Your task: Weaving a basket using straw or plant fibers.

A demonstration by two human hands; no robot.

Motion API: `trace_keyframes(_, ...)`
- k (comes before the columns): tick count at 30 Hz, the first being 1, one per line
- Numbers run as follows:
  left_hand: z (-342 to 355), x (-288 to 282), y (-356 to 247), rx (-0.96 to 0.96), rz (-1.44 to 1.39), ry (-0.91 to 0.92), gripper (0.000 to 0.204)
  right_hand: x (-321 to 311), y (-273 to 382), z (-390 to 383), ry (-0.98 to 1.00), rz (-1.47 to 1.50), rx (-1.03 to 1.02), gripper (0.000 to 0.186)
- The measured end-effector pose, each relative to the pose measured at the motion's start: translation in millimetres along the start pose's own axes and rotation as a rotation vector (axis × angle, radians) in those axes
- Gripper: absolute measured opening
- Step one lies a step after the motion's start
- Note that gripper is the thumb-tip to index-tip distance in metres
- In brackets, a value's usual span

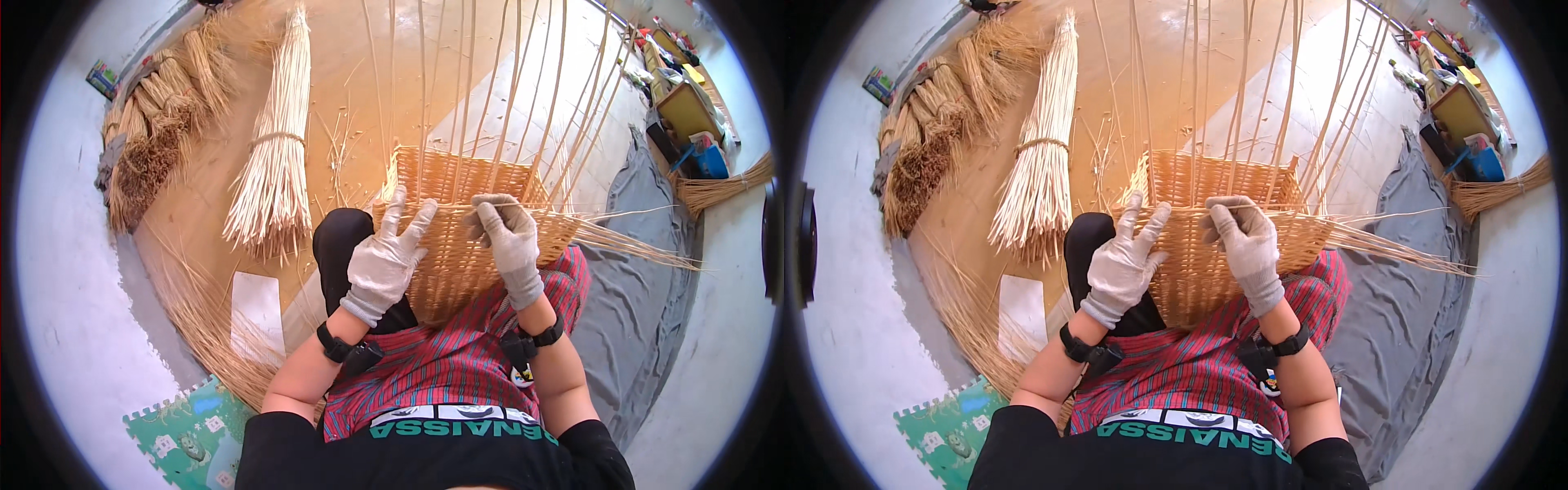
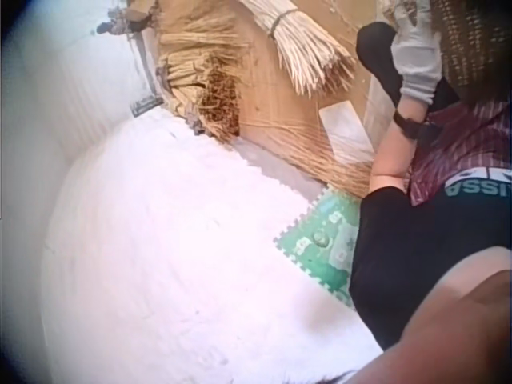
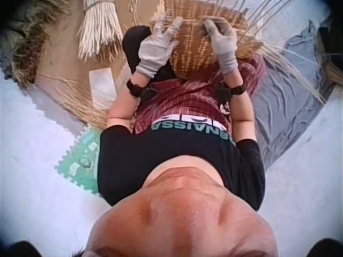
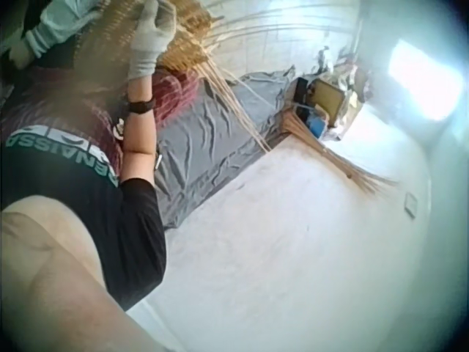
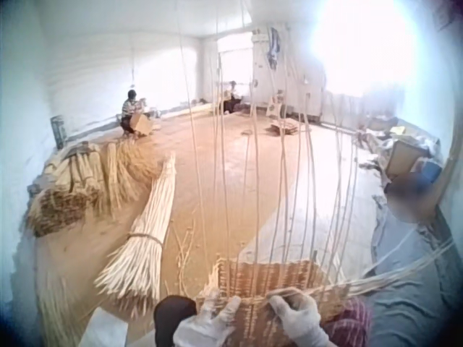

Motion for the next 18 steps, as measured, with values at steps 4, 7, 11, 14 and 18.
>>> trace_keyframes(4, -4, 7, 6, 0.033, 0.003, -0.061, 0.085, 4, -9, 6, -0.022, 0.138, 0.135, 0.022)
trace_keyframes(7, -3, 11, 9, 0.033, 0.078, -0.097, 0.084, 2, -4, 7, -0.009, 0.043, 0.166, 0.022)
trace_keyframes(11, 1, 16, 4, 0.001, 0.189, -0.122, 0.081, 16, 23, 16, -0.041, -0.047, 0.047, 0.021)
trace_keyframes(14, 3, 18, -3, -0.086, 0.254, -0.069, 0.08, 50, 70, 35, -0.14, -0.748, -0.805, 0.038)
trace_keyframes(18, 5, 19, -6, -0.128, 0.278, -0.034, 0.079, 54, 67, 66, -0.168, -0.682, -0.705, 0.07)
Point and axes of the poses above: each hand's wrist, its own z-axis towards the middle knuckle, its own x-axis out of the palm, y = z × x, the point moved 4 cm from there along z, towards the middle knuckle, and after that the axes turned 8 degrees about -x, right-handed, at the moved point
